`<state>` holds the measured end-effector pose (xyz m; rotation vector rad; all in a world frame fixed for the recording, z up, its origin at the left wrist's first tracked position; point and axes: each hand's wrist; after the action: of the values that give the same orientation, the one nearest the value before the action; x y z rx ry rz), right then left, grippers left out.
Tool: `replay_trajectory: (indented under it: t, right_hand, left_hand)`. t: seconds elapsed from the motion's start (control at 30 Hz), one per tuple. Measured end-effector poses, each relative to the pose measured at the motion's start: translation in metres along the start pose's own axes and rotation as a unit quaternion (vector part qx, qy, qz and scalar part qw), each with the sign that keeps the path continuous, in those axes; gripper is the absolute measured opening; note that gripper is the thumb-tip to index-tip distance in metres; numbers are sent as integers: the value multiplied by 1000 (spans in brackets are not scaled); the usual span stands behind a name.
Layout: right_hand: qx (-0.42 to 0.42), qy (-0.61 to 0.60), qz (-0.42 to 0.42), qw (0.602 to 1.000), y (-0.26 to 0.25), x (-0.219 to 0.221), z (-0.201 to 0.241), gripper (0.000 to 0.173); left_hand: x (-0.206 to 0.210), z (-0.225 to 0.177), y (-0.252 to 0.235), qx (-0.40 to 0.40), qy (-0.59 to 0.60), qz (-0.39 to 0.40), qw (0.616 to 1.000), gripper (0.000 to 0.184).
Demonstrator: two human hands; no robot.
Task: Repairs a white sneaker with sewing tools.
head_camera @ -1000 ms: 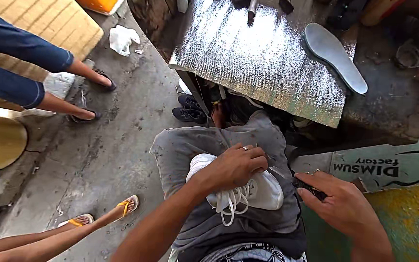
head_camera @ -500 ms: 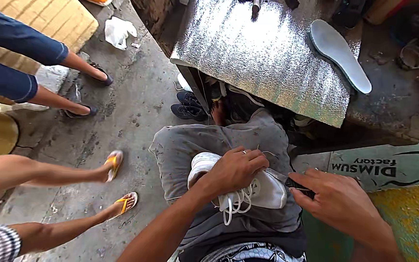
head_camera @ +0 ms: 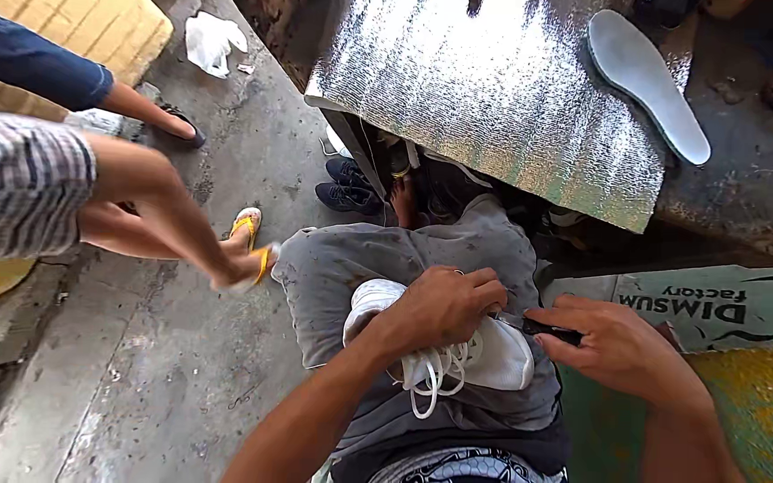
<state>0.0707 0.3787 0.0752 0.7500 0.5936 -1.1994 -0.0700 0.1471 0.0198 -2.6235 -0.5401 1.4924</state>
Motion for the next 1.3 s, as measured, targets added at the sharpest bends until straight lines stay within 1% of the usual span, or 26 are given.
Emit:
replay_trajectory:
  t: [0.07, 0.2, 0.3, 0.33, 0.4, 0.5, 0.57, 0.63, 0.7, 0.77, 0.83, 0.9, 0.93, 1.0, 1.03, 1.07, 1.1, 1.13, 1.17, 1.2, 1.23, 1.27, 1.3]
  right_hand:
    - [-5, -7, -10, 1000, 6, -3, -5, 40]
    - [42, 30, -96, 994, 22, -30, -14, 39]
    - [68, 37, -92, 993, 21, -33, -12, 41]
    - [72, 27, -101, 992, 18, -32, -11, 41]
    - [85, 11, -158, 984, 6, -35, -15, 41]
    - [115, 37, -258, 959, -23, -55, -28, 44]
    - [141, 59, -268, 951, -51, -80, -38, 42]
    - [162, 83, -248, 952, -82, -102, -51, 39]
    - [169, 97, -236, 952, -112, -119, -66, 38]
    - [177, 97, -236, 950, -133, -127, -77, 39]
    - [180, 107, -250, 945, -141, -130, -81, 38]
    - [177, 118, -273, 938, -140, -128, -83, 38]
    - [176, 123, -286, 934, -136, -125, -85, 42]
    - [173, 123, -303, 929, -127, -118, -82, 55]
    - [156, 116, -313, 930, -124, -113, -78, 57]
    - [123, 107, -322, 933, -121, -106, -72, 54]
    - [82, 95, -326, 937, -115, -96, -65, 49]
    - [35, 73, -327, 941, -110, -84, -57, 45]
    - [-7, 37, -320, 947, -105, -72, -47, 42]
    - [-38, 0, -295, 955, -100, -60, -37, 42]
    - [-60, -34, -252, 965, -95, -50, -25, 42]
    - [-85, -59, -201, 974, -90, -40, -12, 40]
    - [-117, -69, -152, 979, -86, -30, 3, 37]
  left_hand:
    - [1, -1, 0, -15, 0, -6, 1000, 20]
    - [3, 1, -1, -54, 18, -35, 998, 17]
    - [4, -1, 1, -64, 31, -40, 997, 18]
    - [2, -2, 2, -71, 32, -52, 996, 20]
    - [-9, -2, 7, -93, 27, -97, 991, 22]
    - [-40, -3, 35, -139, 28, -189, 972, 27]
    - [-63, 3, 66, -166, 32, -237, 957, 31]
    - [-80, 10, 106, -211, -1, -262, 942, 38]
    - [-94, 13, 149, -286, -54, -251, 923, 45]
    - [-103, 6, 191, -381, -98, -206, 896, 49]
    - [-102, 3, 234, -467, -120, -151, 863, 50]
    - [-93, 7, 276, -553, -130, -89, 818, 52]
    - [-86, 8, 295, -591, -136, -56, 793, 52]
    - [-75, 1, 324, -654, -135, 2, 745, 40]
    - [-69, -4, 332, -676, -127, 15, 726, 59]
    - [-64, -9, 334, -687, -121, 19, 716, 78]
    - [-60, -15, 327, -680, -100, 4, 726, 82]
    - [-59, -20, 314, -654, -62, -36, 753, 75]
    - [-59, -25, 294, -613, -23, -85, 785, 62]
    - [-58, -31, 271, -565, 14, -132, 814, 52]
    - [-58, -36, 246, -513, 60, -172, 839, 45]
    - [-59, -43, 223, -461, 115, -198, 857, 40]
    - [-60, -49, 203, -418, 170, -204, 869, 36]
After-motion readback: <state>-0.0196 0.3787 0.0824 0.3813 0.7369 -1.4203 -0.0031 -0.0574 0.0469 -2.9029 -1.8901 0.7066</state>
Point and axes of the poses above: each hand's wrist, its own y-axis away from the middle knuckle, its own x-axis out of the palm, z = x × y, and after that the axes turned 4 degrees about -y, right-handed
